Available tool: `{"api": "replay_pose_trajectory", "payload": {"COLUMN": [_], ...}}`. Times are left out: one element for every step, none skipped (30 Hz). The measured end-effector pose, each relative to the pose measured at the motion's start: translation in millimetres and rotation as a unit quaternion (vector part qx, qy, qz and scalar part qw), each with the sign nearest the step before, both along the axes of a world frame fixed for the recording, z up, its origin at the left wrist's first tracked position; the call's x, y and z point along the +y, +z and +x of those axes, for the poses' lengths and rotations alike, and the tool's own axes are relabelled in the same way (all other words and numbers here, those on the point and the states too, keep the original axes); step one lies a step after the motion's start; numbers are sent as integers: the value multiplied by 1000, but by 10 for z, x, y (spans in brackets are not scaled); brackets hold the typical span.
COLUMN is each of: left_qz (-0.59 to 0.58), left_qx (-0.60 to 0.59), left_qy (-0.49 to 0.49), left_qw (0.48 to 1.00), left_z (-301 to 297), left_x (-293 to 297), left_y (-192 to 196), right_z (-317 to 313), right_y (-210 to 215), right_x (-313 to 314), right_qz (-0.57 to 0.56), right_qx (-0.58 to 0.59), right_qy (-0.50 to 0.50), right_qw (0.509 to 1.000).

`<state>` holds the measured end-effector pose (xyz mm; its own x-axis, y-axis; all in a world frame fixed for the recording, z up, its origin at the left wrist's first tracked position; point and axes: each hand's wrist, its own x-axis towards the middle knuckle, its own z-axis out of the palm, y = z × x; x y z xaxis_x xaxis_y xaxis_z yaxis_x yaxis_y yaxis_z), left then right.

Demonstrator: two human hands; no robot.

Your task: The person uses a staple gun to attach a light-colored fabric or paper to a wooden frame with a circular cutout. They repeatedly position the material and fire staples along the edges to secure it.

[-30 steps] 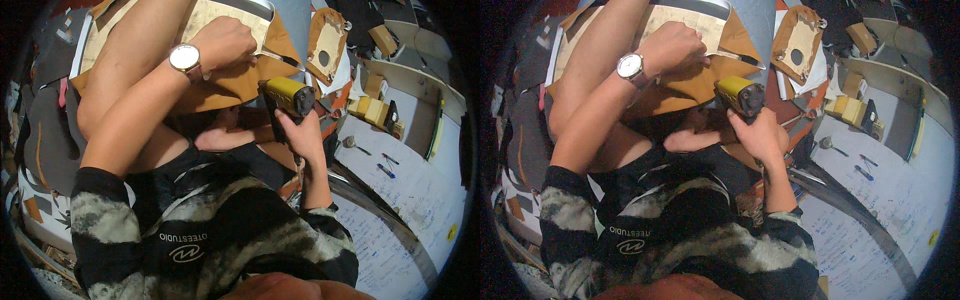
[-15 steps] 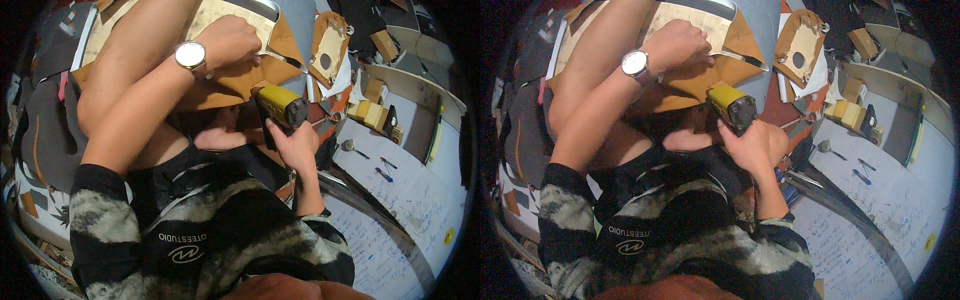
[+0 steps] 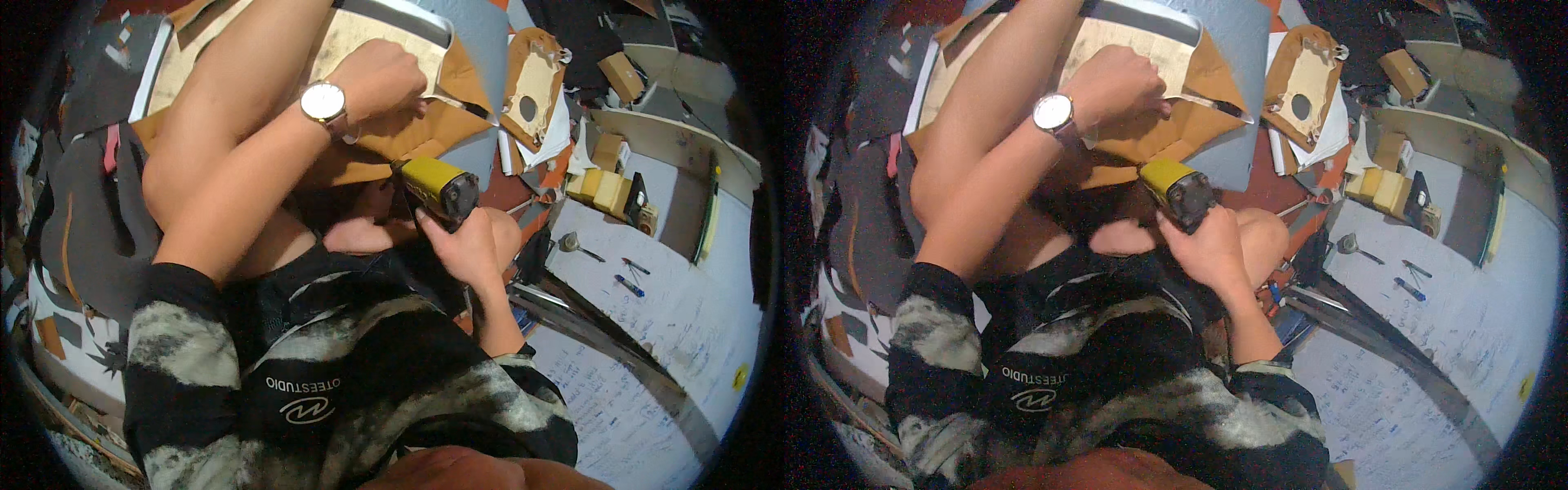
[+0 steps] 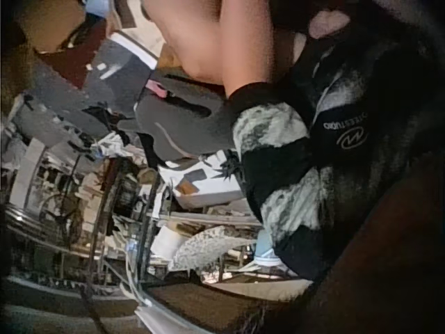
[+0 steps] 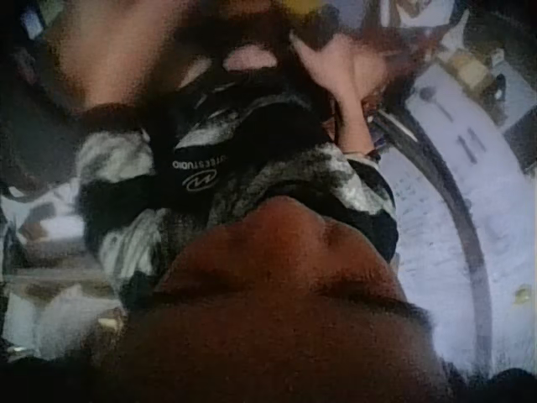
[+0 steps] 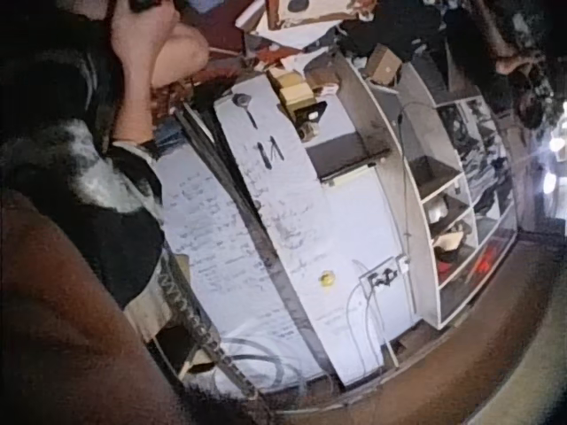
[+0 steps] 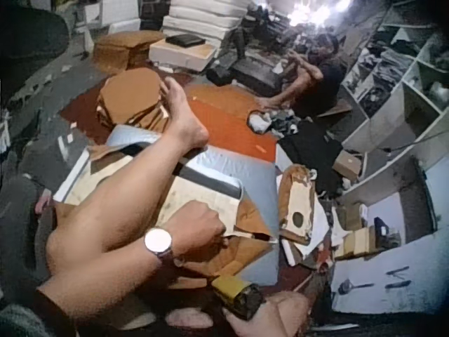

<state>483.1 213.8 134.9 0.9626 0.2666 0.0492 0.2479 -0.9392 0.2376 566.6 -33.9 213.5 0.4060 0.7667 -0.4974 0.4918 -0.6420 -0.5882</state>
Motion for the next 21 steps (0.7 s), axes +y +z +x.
{"api": "replay_pose_trajectory", "payload": {"left_qz": [-3, -6, 1, -10, -15, -25, -19, -28, -19, -10, -23, -46, -87, -129, -135, -112, -98, -83, -74, -88, -101], "left_qx": [-10, -13, -1, 6, 6, 5, 24, 32, 38, 32, 19, 53, 62, 97, 106, 146, 181, 216, 199, 166, 138], "left_qy": [9, 15, 12, 23, 39, 49, 68, 76, 99, 86, 91, 107, 125, 152, 181, 178, 168, 160, 184, 172, 162], "left_qw": [1000, 1000, 1000, 1000, 999, 998, 997, 996, 994, 996, 995, 992, 986, 975, 968, 967, 964, 960, 960, 967, 972], "left_z": [4, 1, -1, -10, -24, -42, -58, -84, -95, -159, -208, -273, -320, -377, -409, -473, -555, -606, -642, -646, -606], "left_x": [-7, -8, 6, 13, -3, -24, -48, -96, -162, -241, -350, -467, -590, -711, -839, -931, -996, -1062, -1150, -1225, -1316], "left_y": [-16, -40, -65, -92, -120, -140, -146, -140, -112, -68, -9, 64, 150, 237, 316, 394, 474, 535, 571, 593, 587], "right_z": [33, 67, 121, 151, 184, 217, 247, 267, 287, 309, 335, 353, 391, 431, 459, 473, 474, 476, 451, 439, 445], "right_y": [10, 14, 32, 42, 47, 47, 0, -56, -118, -189, -267, -345, -415, -478, -534, -587, -636, -683, -719, -754, -789], "right_x": [-63, -128, -205, -292, -382, -480, -537, -611, -689, -769, -844, -909, -949, -972, -982, -991, -976, -948, -960, -948, -930], "right_qz": [38, 57, 77, 110, 116, 100, 93, 97, 112, 170, 198, 213, 206, 190, 170, 155, 137, 113, 114, 134, 148], "right_qx": [38, -20, -91, -101, -81, -38, 44, 115, 133, 168, 205, 241, 237, 230, 222, 208, 195, 185, 177, 164, 155], "right_qy": [-35, -18, -2, -20, -65, -127, -200, -262, -301, -308, -319, -338, -337, -341, -346, -340, -331, -324, -322, -314, -307], "right_qw": [998, 998, 993, 989, 988, 986, 974, 953, 938, 921, 904, 884, 888, 892, 896, 904, 913, 921, 923, 925, 927]}}
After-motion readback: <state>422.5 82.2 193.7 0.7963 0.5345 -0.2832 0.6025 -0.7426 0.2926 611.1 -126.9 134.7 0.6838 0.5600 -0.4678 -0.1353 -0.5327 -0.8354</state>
